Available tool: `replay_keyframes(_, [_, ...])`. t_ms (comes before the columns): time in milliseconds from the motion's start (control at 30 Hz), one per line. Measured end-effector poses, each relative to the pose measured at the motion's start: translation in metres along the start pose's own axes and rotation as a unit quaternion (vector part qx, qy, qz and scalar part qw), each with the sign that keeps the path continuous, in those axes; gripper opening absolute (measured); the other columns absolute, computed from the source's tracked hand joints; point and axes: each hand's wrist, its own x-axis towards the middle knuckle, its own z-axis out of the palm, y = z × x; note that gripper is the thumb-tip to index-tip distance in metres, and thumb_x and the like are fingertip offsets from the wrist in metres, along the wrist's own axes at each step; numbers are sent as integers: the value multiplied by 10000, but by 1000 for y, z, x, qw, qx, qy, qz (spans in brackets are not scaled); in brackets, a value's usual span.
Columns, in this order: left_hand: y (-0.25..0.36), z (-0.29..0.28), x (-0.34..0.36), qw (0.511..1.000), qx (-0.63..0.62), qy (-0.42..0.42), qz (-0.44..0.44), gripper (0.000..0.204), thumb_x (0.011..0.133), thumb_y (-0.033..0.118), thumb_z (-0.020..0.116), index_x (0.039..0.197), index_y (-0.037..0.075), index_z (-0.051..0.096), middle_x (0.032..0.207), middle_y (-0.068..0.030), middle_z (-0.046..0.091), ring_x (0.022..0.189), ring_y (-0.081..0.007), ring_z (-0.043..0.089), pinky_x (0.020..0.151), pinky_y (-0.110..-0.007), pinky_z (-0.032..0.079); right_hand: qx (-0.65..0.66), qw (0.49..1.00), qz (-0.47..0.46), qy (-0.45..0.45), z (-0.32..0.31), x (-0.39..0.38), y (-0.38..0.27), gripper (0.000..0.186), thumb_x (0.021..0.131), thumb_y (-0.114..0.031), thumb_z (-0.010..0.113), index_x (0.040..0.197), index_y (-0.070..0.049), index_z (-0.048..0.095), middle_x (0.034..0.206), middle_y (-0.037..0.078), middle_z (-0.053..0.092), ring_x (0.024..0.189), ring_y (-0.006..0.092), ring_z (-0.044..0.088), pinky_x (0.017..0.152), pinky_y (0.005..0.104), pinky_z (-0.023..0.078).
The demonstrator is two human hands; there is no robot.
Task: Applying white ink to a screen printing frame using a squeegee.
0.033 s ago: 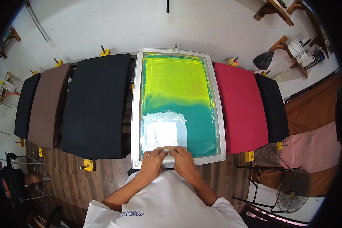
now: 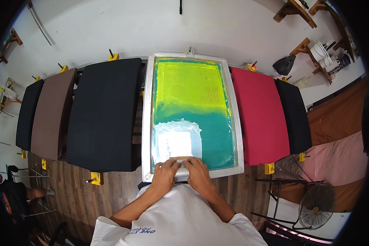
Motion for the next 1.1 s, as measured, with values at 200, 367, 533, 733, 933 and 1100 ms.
replay_keyframes(200, [1, 1, -4, 1000, -13, -10, -1, 581, 659, -78, 658, 1228, 36, 621, 1278, -168, 596, 1103, -332, 606, 917, -435, 432, 7, 1000, -5, 23, 8, -10, 0, 469, 710, 73, 614, 1174, 7, 623, 1164, 164, 574, 1086, 342, 554, 856, 466, 484])
replay_keyframes(367, [1, 2, -5, 999, -21, 12, 21, 567, 654, -69, 665, 1212, 27, 629, 1264, -189, 606, 1097, -349, 607, 856, -432, 464, 15, 1000, -6, 16, 7, -8, 0, 407, 736, 73, 575, 1136, 17, 631, 1127, 172, 588, 1056, 351, 570, 835, 455, 495])
replay_keyframes(533, [3, 0, -8, 1000, -17, -11, 18, 550, 660, -66, 667, 1203, 20, 636, 1248, -197, 616, 1078, -353, 619, 858, -432, 465, 27, 1000, 2, -3, 5, -11, 0, 387, 734, 78, 569, 1112, 22, 634, 1097, 177, 600, 1055, 355, 570, 841, 451, 494])
replay_keyframes(733, [3, 1, -11, 1000, -18, -11, 19, 550, 651, -68, 673, 1193, 19, 639, 1238, -189, 626, 1071, -348, 622, 871, -435, 453, 35, 999, -1, 8, 6, -14, 0, 414, 713, 92, 577, 1116, 21, 633, 1086, 187, 602, 1051, 366, 568, 860, 446, 490])
replay_keyframes(933, [6, -8, -8, 1000, -17, -10, 22, 532, 646, -70, 657, 1172, 11, 646, 1208, -192, 642, 1043, -354, 632, 861, -446, 469, 41, 999, -1, -9, -2, -8, -1, 436, 682, 105, 597, 1107, 15, 634, 1081, 184, 602, 1040, 367, 566, 859, 449, 491])
replay_keyframes(1100, [-9, -27, 37, 998, 0, 36, 45, 473, 615, -96, 617, 1071, 14, 671, 944, -195, 679, 837, -383, 666, 764, -445, 527, 30, 999, 19, -13, -18, 40, 2, 483, 640, 114, 603, 1099, -24, 664, 1023, 157, 617, 1014, 359, 578, 883, 425, 484])
